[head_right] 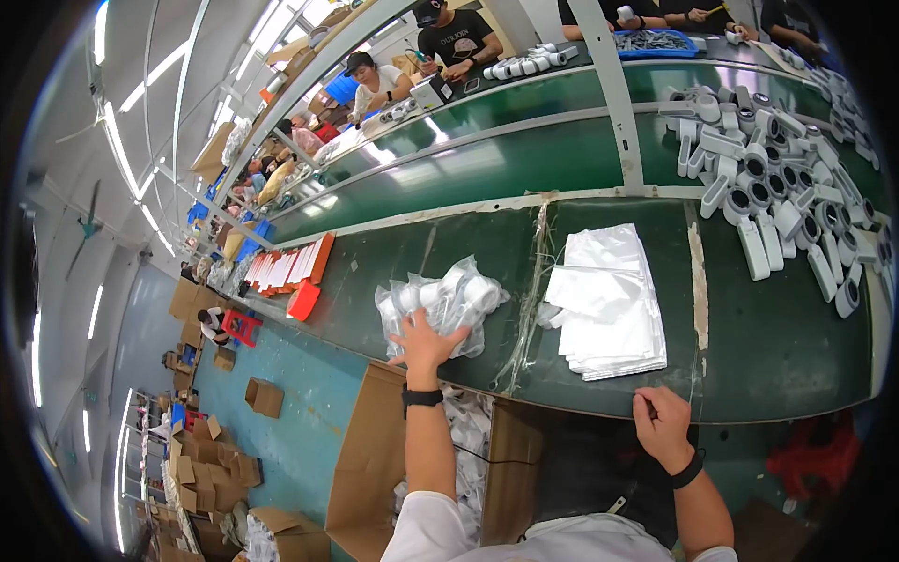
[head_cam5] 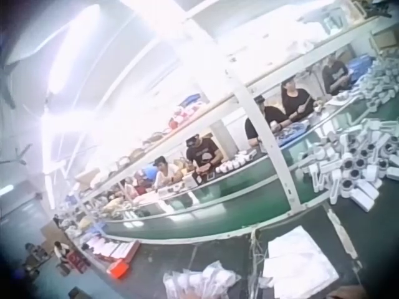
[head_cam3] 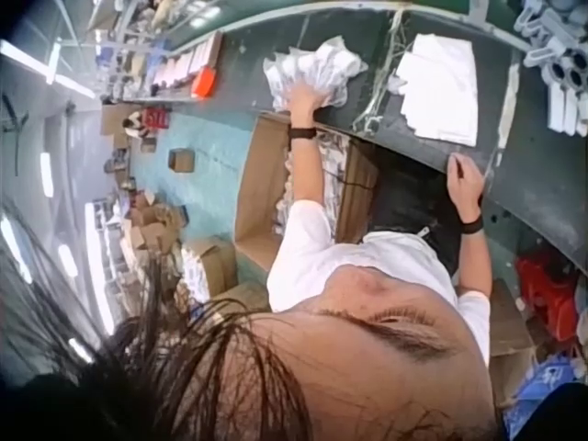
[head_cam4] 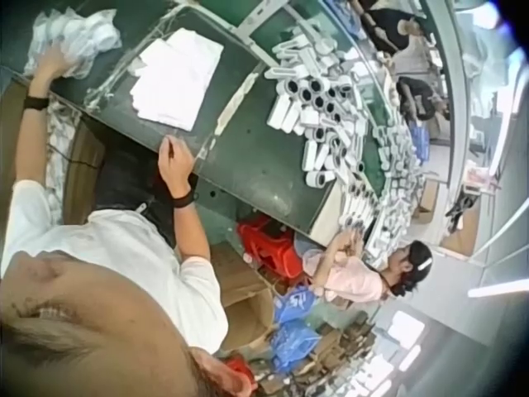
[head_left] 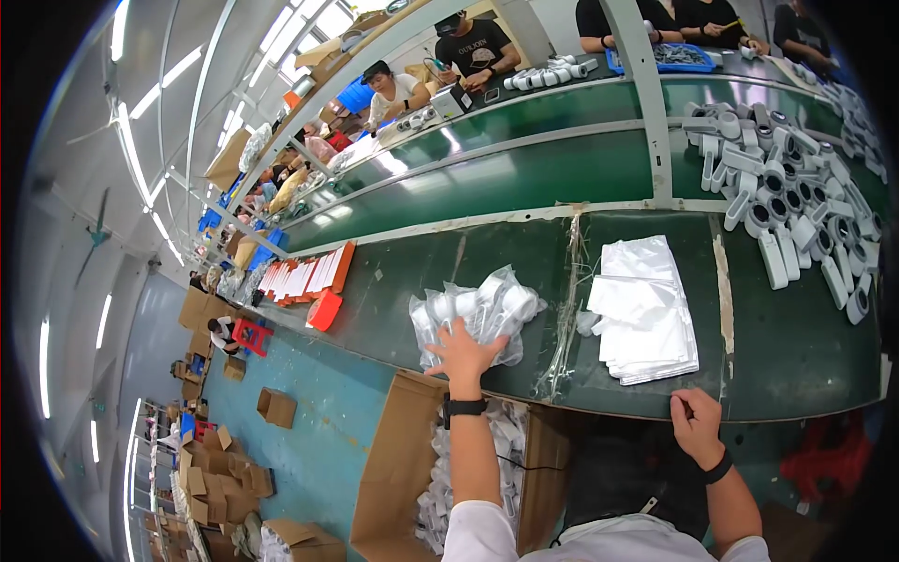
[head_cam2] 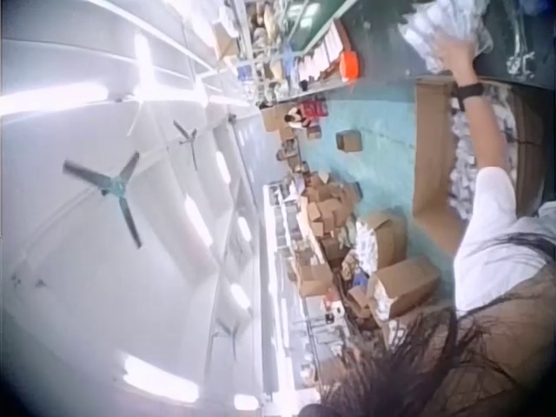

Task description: The person picks up a handheld fan, slides it into a plastic bag, and places the bagged fan into a cardboard box, repeating the process for several fans.

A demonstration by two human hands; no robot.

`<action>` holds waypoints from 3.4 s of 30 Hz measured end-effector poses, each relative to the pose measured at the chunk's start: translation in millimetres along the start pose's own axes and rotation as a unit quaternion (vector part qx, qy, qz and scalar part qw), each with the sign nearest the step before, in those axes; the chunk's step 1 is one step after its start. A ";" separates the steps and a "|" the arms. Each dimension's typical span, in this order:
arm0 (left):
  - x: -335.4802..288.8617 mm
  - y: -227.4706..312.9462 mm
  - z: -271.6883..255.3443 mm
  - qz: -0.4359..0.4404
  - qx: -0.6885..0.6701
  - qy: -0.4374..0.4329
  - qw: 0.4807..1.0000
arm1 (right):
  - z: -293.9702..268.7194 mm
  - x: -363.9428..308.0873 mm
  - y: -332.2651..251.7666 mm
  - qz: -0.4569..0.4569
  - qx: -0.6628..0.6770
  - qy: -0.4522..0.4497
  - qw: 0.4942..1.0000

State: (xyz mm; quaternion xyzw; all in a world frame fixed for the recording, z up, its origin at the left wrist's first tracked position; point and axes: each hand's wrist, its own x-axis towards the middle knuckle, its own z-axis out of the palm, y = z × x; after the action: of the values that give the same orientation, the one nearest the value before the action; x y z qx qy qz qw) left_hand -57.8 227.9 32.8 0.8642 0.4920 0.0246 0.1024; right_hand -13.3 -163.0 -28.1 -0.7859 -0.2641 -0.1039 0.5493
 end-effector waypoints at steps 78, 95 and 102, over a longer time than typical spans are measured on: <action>19.5 -18.2 16.2 0.003 0.020 0.038 0.999 | 1.3 -0.8 -3.0 -0.033 -0.039 0.008 0.999; -40.6 22.9 77.7 0.199 -0.089 0.283 0.934 | 4.0 0.9 -4.4 -0.038 -0.067 0.002 0.997; -43.2 19.6 88.0 0.219 -0.099 0.285 0.928 | 8.8 -0.7 -1.3 -0.048 -0.082 0.007 0.995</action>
State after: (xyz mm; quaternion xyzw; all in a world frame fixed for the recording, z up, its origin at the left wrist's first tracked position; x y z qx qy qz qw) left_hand -50.9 167.8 -46.9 0.8925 0.2937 0.3404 0.0352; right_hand -15.7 -154.9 -30.7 -0.8139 -0.2880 -0.1571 0.4795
